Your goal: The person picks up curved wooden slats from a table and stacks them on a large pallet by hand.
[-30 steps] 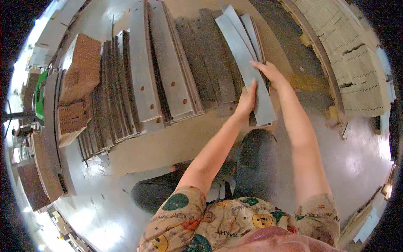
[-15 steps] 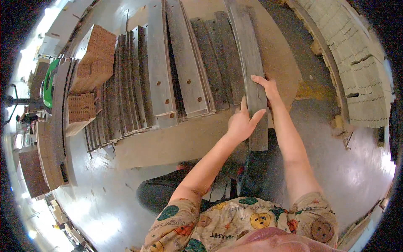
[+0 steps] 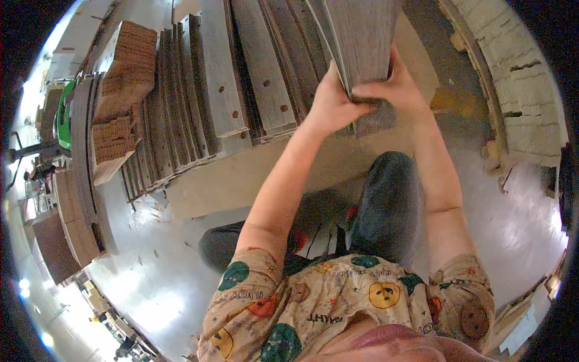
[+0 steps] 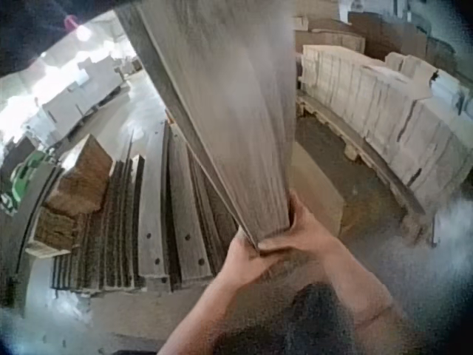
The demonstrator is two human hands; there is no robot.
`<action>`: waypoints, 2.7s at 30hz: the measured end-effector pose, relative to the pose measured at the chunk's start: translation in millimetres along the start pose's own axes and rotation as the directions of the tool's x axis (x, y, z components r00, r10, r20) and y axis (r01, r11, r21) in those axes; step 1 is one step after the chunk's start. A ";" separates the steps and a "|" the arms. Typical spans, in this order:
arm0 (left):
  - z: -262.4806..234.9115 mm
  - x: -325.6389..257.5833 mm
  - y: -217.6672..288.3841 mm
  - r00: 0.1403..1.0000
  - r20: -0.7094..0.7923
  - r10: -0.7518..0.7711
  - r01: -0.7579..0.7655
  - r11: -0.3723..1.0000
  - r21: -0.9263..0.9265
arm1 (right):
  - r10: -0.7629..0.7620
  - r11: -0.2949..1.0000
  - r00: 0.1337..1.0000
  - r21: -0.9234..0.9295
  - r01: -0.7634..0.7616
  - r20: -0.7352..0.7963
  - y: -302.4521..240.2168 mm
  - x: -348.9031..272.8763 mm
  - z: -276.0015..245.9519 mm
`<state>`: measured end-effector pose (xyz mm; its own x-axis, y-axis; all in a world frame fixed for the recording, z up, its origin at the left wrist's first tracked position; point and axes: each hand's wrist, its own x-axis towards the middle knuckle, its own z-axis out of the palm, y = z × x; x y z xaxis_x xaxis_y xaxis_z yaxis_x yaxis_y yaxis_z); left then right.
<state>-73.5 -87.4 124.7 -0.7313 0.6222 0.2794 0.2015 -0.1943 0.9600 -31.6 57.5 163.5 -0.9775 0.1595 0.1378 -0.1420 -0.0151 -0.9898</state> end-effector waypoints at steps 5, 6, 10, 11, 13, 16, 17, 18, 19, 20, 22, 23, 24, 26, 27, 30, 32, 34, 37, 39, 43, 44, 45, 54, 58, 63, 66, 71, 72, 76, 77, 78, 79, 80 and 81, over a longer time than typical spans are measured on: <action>19.2 -24.0 -21.8 0.994 -0.095 0.052 -0.040 0.992 0.117 | 0.067 0.997 0.997 -0.043 -0.068 -0.034 14.1 -28.5 3.6; 19.0 -23.5 -21.4 0.991 -0.094 0.094 -0.066 0.961 0.267 | 0.093 0.995 0.995 -0.019 -0.094 -0.029 12.6 -28.5 0.4; 33.2 -22.0 -18.5 0.986 -0.126 0.111 -0.069 0.951 0.301 | 0.095 0.993 0.995 0.073 -0.092 -0.038 9.2 -37.3 -5.2; 37.0 -22.5 -18.9 0.984 -0.119 0.135 -0.093 0.948 0.305 | 0.112 0.991 0.993 0.082 -0.110 -0.024 6.1 -40.9 -4.5; 42.4 -29.7 -23.4 0.966 -0.219 0.138 -0.118 0.988 0.103 | 0.109 0.987 0.994 0.123 -0.107 -0.011 -0.6 -47.2 2.0; 55.6 -25.6 -19.8 0.971 -0.200 0.130 -0.097 0.981 0.169 | 0.120 0.984 0.991 0.141 -0.112 -0.057 9.0 -51.9 -12.6; 58.9 -24.3 -18.0 0.975 -0.183 0.124 -0.083 0.973 0.215 | 0.142 0.981 0.985 0.145 -0.127 -0.100 19.7 -52.6 -19.9; 59.1 -26.9 -16.0 0.976 -0.180 0.125 -0.074 0.961 0.268 | 0.093 0.995 0.988 0.048 -0.088 -0.125 14.6 -51.0 -19.4; 58.2 -25.8 -16.9 0.974 -0.179 0.139 -0.087 0.959 0.271 | 0.080 0.996 0.989 0.044 -0.075 -0.123 16.3 -48.6 -19.5; 56.5 -25.8 -19.7 0.979 -0.183 0.089 -0.043 0.969 0.243 | 0.150 0.988 0.977 0.047 -0.144 -0.150 21.7 -46.5 -19.0; 50.7 -25.7 -13.1 0.982 -0.180 0.065 -0.012 0.959 0.282 | 0.242 0.970 0.955 0.061 -0.235 -0.170 18.5 -43.9 -12.2; 47.5 -19.8 -14.4 0.981 -0.185 0.050 0.005 0.958 0.285 | 0.251 0.965 0.942 0.132 -0.226 -0.222 18.4 -38.9 -9.6; 47.5 -11.9 -13.2 0.985 -0.164 0.053 -0.007 0.962 0.272 | 0.269 0.956 0.920 0.198 -0.219 -0.284 11.9 -35.9 -8.8; 39.3 -7.4 -7.1 0.989 -0.144 0.037 0.000 0.967 0.254 | 0.190 0.977 0.940 0.147 -0.154 -0.282 18.7 -18.1 -12.4; 34.6 -17.6 -6.2 0.990 -0.137 0.012 0.024 0.965 0.262 | 0.246 0.966 0.923 0.151 -0.210 -0.296 21.1 -8.3 -9.8; 21.7 -72.0 -23.3 0.946 -0.188 -0.265 0.286 0.954 0.095 | 0.498 0.865 0.825 0.220 -0.451 -0.266 10.4 32.5 16.5; 30.2 -115.8 -28.1 0.817 -0.261 -0.515 0.541 0.840 0.035 | 0.522 0.853 0.796 0.191 -0.486 -0.305 29.9 57.8 21.3; 33.9 -126.9 -33.6 0.745 -0.254 -0.616 0.598 0.787 -0.155 | 0.547 0.835 0.766 0.155 -0.528 -0.337 62.2 76.4 17.4; 26.2 -126.5 -35.2 0.598 -0.232 -0.767 0.612 0.624 -0.486 | 0.646 0.760 0.749 0.230 -0.609 -0.151 116.3 100.0 24.6; 17.4 -119.6 -35.5 0.521 -0.210 -0.827 0.583 0.525 -0.620 | 0.626 0.770 0.747 0.027 -0.637 -0.226 143.3 111.5 42.8; 6.7 -118.5 -54.9 0.449 -0.330 -0.830 0.409 0.520 -0.750 | 0.575 0.800 0.797 -0.077 -0.595 -0.188 158.9 155.4 75.5; 7.7 -117.9 -61.4 0.487 -0.412 -0.770 0.300 0.590 -0.750 | 0.578 0.797 0.794 -0.078 -0.598 -0.189 163.8 170.2 81.5; 11.4 -115.8 -67.7 0.484 -0.399 -0.779 0.307 0.578 -0.757 | 0.417 0.720 0.892 -0.537 -0.441 -0.173 176.6 189.8 79.3; 6.0 -101.7 -91.2 0.343 -0.362 -0.867 0.279 0.462 -0.842 | 0.437 0.544 0.899 -0.807 -0.232 0.037 208.8 209.1 73.9; 8.5 -102.6 -93.0 0.358 -0.338 -0.870 0.298 0.450 -0.842 | 0.357 0.733 0.933 -0.629 -0.259 0.032 197.0 196.2 59.1; -10.6 -143.2 -65.3 0.382 -0.161 -0.910 0.539 0.362 -0.761 | -0.028 0.199 0.947 -0.930 -0.309 -0.321 150.3 146.6 -24.7; -7.9 -176.4 -16.5 0.351 0.022 -0.936 0.818 0.295 -0.494 | 0.542 0.152 0.793 -0.896 -0.418 -0.278 168.5 126.8 -85.3; -33.8 -208.3 59.8 0.197 0.080 -0.977 0.899 0.147 -0.413 | 0.549 0.255 0.780 -0.829 -0.498 -0.300 173.2 108.6 -76.6; -43.5 -215.7 60.9 0.199 0.066 -0.978 0.901 0.156 -0.405 | 0.614 0.315 0.741 -0.776 -0.547 -0.273 165.2 114.1 -64.5; -54.1 -228.2 37.5 0.330 -0.168 -0.929 0.875 0.368 -0.314 | 0.481 0.274 0.807 -0.816 -0.510 -0.343 161.7 110.9 -40.9; -50.1 -221.6 32.2 0.356 -0.252 -0.900 0.837 0.427 -0.341 | 0.441 0.268 0.801 -0.792 -0.549 -0.406 177.6 113.9 -43.4; -43.3 -205.8 44.8 0.439 -0.149 -0.886 0.823 0.463 -0.329 | 0.407 0.259 0.786 -0.767 -0.588 -0.465 191.2 110.7 -46.4; -42.3 -207.1 48.9 0.443 -0.150 -0.884 0.820 0.467 -0.331 | 0.403 0.259 0.789 -0.769 -0.585 -0.464 192.6 110.4 -43.2; -39.4 -210.5 52.5 0.492 -0.068 -0.868 0.828 0.490 -0.271 | 0.391 0.278 0.791 -0.759 -0.589 -0.470 193.2 110.3 -41.0; -40.5 -212.4 54.4 0.535 0.012 -0.845 0.828 0.522 -0.205 | 0.376 0.306 0.796 -0.747 -0.591 -0.475 186.2 113.4 -33.3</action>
<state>66.5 -260.8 116.9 -0.5536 0.5064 -0.6611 -0.6339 0.2586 0.7289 -163.7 105.7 -6.4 -0.7570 0.5904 -0.2800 0.6502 0.6382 -0.4124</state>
